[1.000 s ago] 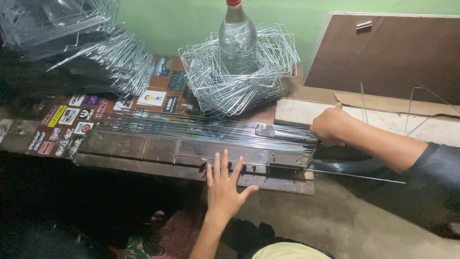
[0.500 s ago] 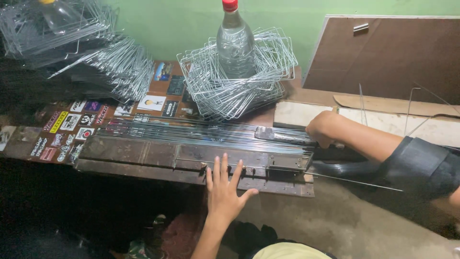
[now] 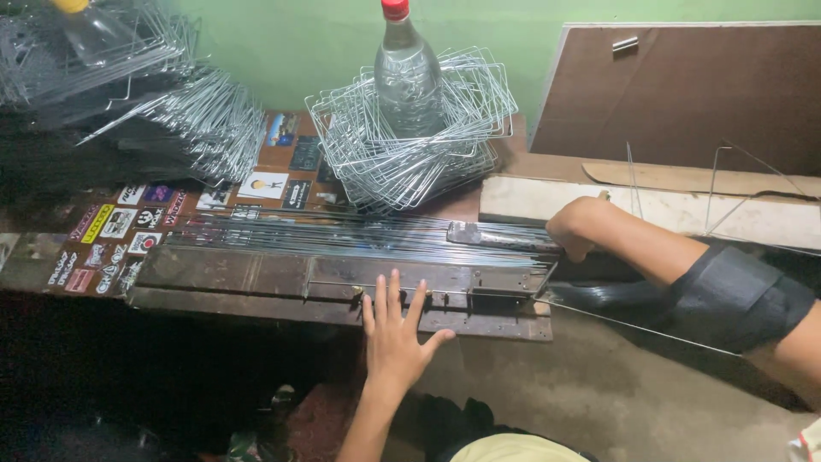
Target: Bending metal wires into rectangular frames using a manual bending jig.
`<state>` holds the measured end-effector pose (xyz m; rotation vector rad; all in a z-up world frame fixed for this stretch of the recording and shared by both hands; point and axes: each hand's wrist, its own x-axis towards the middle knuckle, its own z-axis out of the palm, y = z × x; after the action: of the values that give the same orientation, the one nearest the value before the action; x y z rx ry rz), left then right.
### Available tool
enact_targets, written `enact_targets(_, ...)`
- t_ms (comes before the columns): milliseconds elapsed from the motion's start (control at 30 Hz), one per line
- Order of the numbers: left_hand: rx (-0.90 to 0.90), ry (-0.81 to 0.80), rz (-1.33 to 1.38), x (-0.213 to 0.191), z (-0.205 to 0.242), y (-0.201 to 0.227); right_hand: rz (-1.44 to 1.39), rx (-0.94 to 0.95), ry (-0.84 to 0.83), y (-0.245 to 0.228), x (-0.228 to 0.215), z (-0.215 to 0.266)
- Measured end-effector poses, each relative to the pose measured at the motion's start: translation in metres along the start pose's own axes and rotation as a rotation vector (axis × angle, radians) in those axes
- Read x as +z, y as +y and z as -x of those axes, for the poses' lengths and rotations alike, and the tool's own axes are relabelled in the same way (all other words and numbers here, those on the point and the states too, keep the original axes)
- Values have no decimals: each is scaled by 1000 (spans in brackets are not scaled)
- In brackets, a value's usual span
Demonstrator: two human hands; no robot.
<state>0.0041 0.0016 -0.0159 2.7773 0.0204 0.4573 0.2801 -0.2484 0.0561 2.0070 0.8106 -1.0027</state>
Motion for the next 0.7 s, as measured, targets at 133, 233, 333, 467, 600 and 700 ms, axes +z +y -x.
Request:
enact_targets(133,2,-3,0,0,0,0,-30,-68,-16,14,23,-30)
enact_targets(233,0,-3,4,-1,0,0,-58,-63,-18,16,32,-26)
enact_targets(333,15,20,0,0,1,0,-98,-57,-19,15,41,-21)
enact_targets(467,11,23,-3,-1,0,2,-162,-48,-19,15,53,-15)
enact_targets(600,15,22,-7,0,1,1,-272,-35,-58,19,77,-26)
enact_targets(700,20,28,9,-1,1,1,-398,-8,6,11,79,1)
